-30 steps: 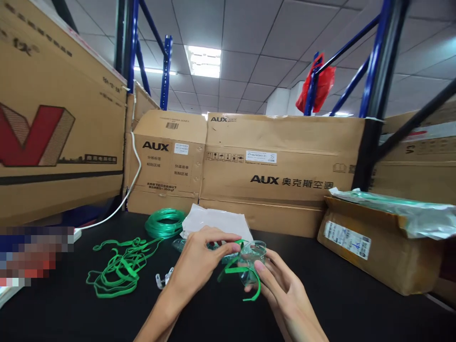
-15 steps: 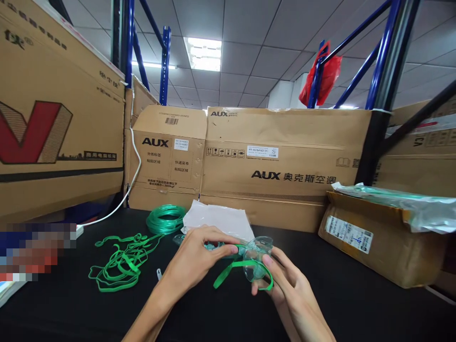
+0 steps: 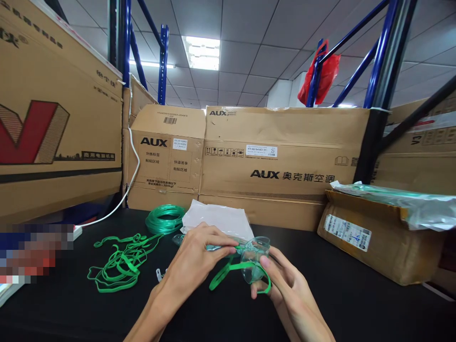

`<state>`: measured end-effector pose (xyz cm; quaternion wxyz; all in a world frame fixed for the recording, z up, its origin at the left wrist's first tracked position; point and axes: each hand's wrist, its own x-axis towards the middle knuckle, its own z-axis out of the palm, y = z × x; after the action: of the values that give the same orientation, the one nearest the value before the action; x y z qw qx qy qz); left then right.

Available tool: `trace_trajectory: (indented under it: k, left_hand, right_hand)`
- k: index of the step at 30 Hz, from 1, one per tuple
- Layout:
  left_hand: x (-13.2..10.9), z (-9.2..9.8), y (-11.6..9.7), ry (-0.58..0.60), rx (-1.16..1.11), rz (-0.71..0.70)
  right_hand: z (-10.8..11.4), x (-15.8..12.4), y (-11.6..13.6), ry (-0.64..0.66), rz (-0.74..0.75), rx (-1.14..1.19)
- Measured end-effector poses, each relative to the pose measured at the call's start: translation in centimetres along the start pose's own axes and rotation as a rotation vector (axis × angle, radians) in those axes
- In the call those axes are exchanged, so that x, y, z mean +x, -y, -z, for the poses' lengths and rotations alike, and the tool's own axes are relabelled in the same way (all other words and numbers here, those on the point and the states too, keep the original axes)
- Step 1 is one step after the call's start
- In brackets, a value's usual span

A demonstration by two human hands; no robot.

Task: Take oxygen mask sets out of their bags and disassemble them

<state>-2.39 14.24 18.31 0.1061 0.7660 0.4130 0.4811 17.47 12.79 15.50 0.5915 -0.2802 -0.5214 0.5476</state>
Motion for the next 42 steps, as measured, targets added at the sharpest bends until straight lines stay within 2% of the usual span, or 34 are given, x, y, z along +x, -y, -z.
trace_trajectory:
  k: [4, 10, 16, 21, 28, 34, 42]
  left_hand:
    - [-0.2, -0.2, -0.3, 0.011, 0.040, -0.030]
    - [-0.4, -0.4, -0.5, -0.033, 0.132, -0.038]
    - [-0.6, -0.6, -0.9, -0.063, 0.175, -0.099]
    - [-0.7, -1.0, -1.0, -0.125, 0.182, -0.223]
    - [-0.8, -1.2, -1.3, -0.171, 0.254, -0.358]
    - [-0.8, -1.4, -1.3, -0.165, 0.236, -0.419]
    - [-0.9, -1.7, -1.5, -0.163, 0.227, -0.420]
  right_hand:
    - [0.2, 0.0, -0.3, 0.030, 0.033, -0.020]
    - [0.4, -0.3, -0.2, 0.038, 0.059, -0.089]
    - [0.9, -0.2, -0.2, 0.082, 0.056, -0.048]
    - [0.8, 0.1, -0.5, 0.022, 0.057, -0.015]
    - [1.0, 0.2, -0.5, -0.006, 0.027, -0.106]
    - [0.5, 0.1, -0.5, 0.002, 0.021, -0.140]
    - [-0.1, -0.2, -0.6, -0.084, 0.091, -0.189]
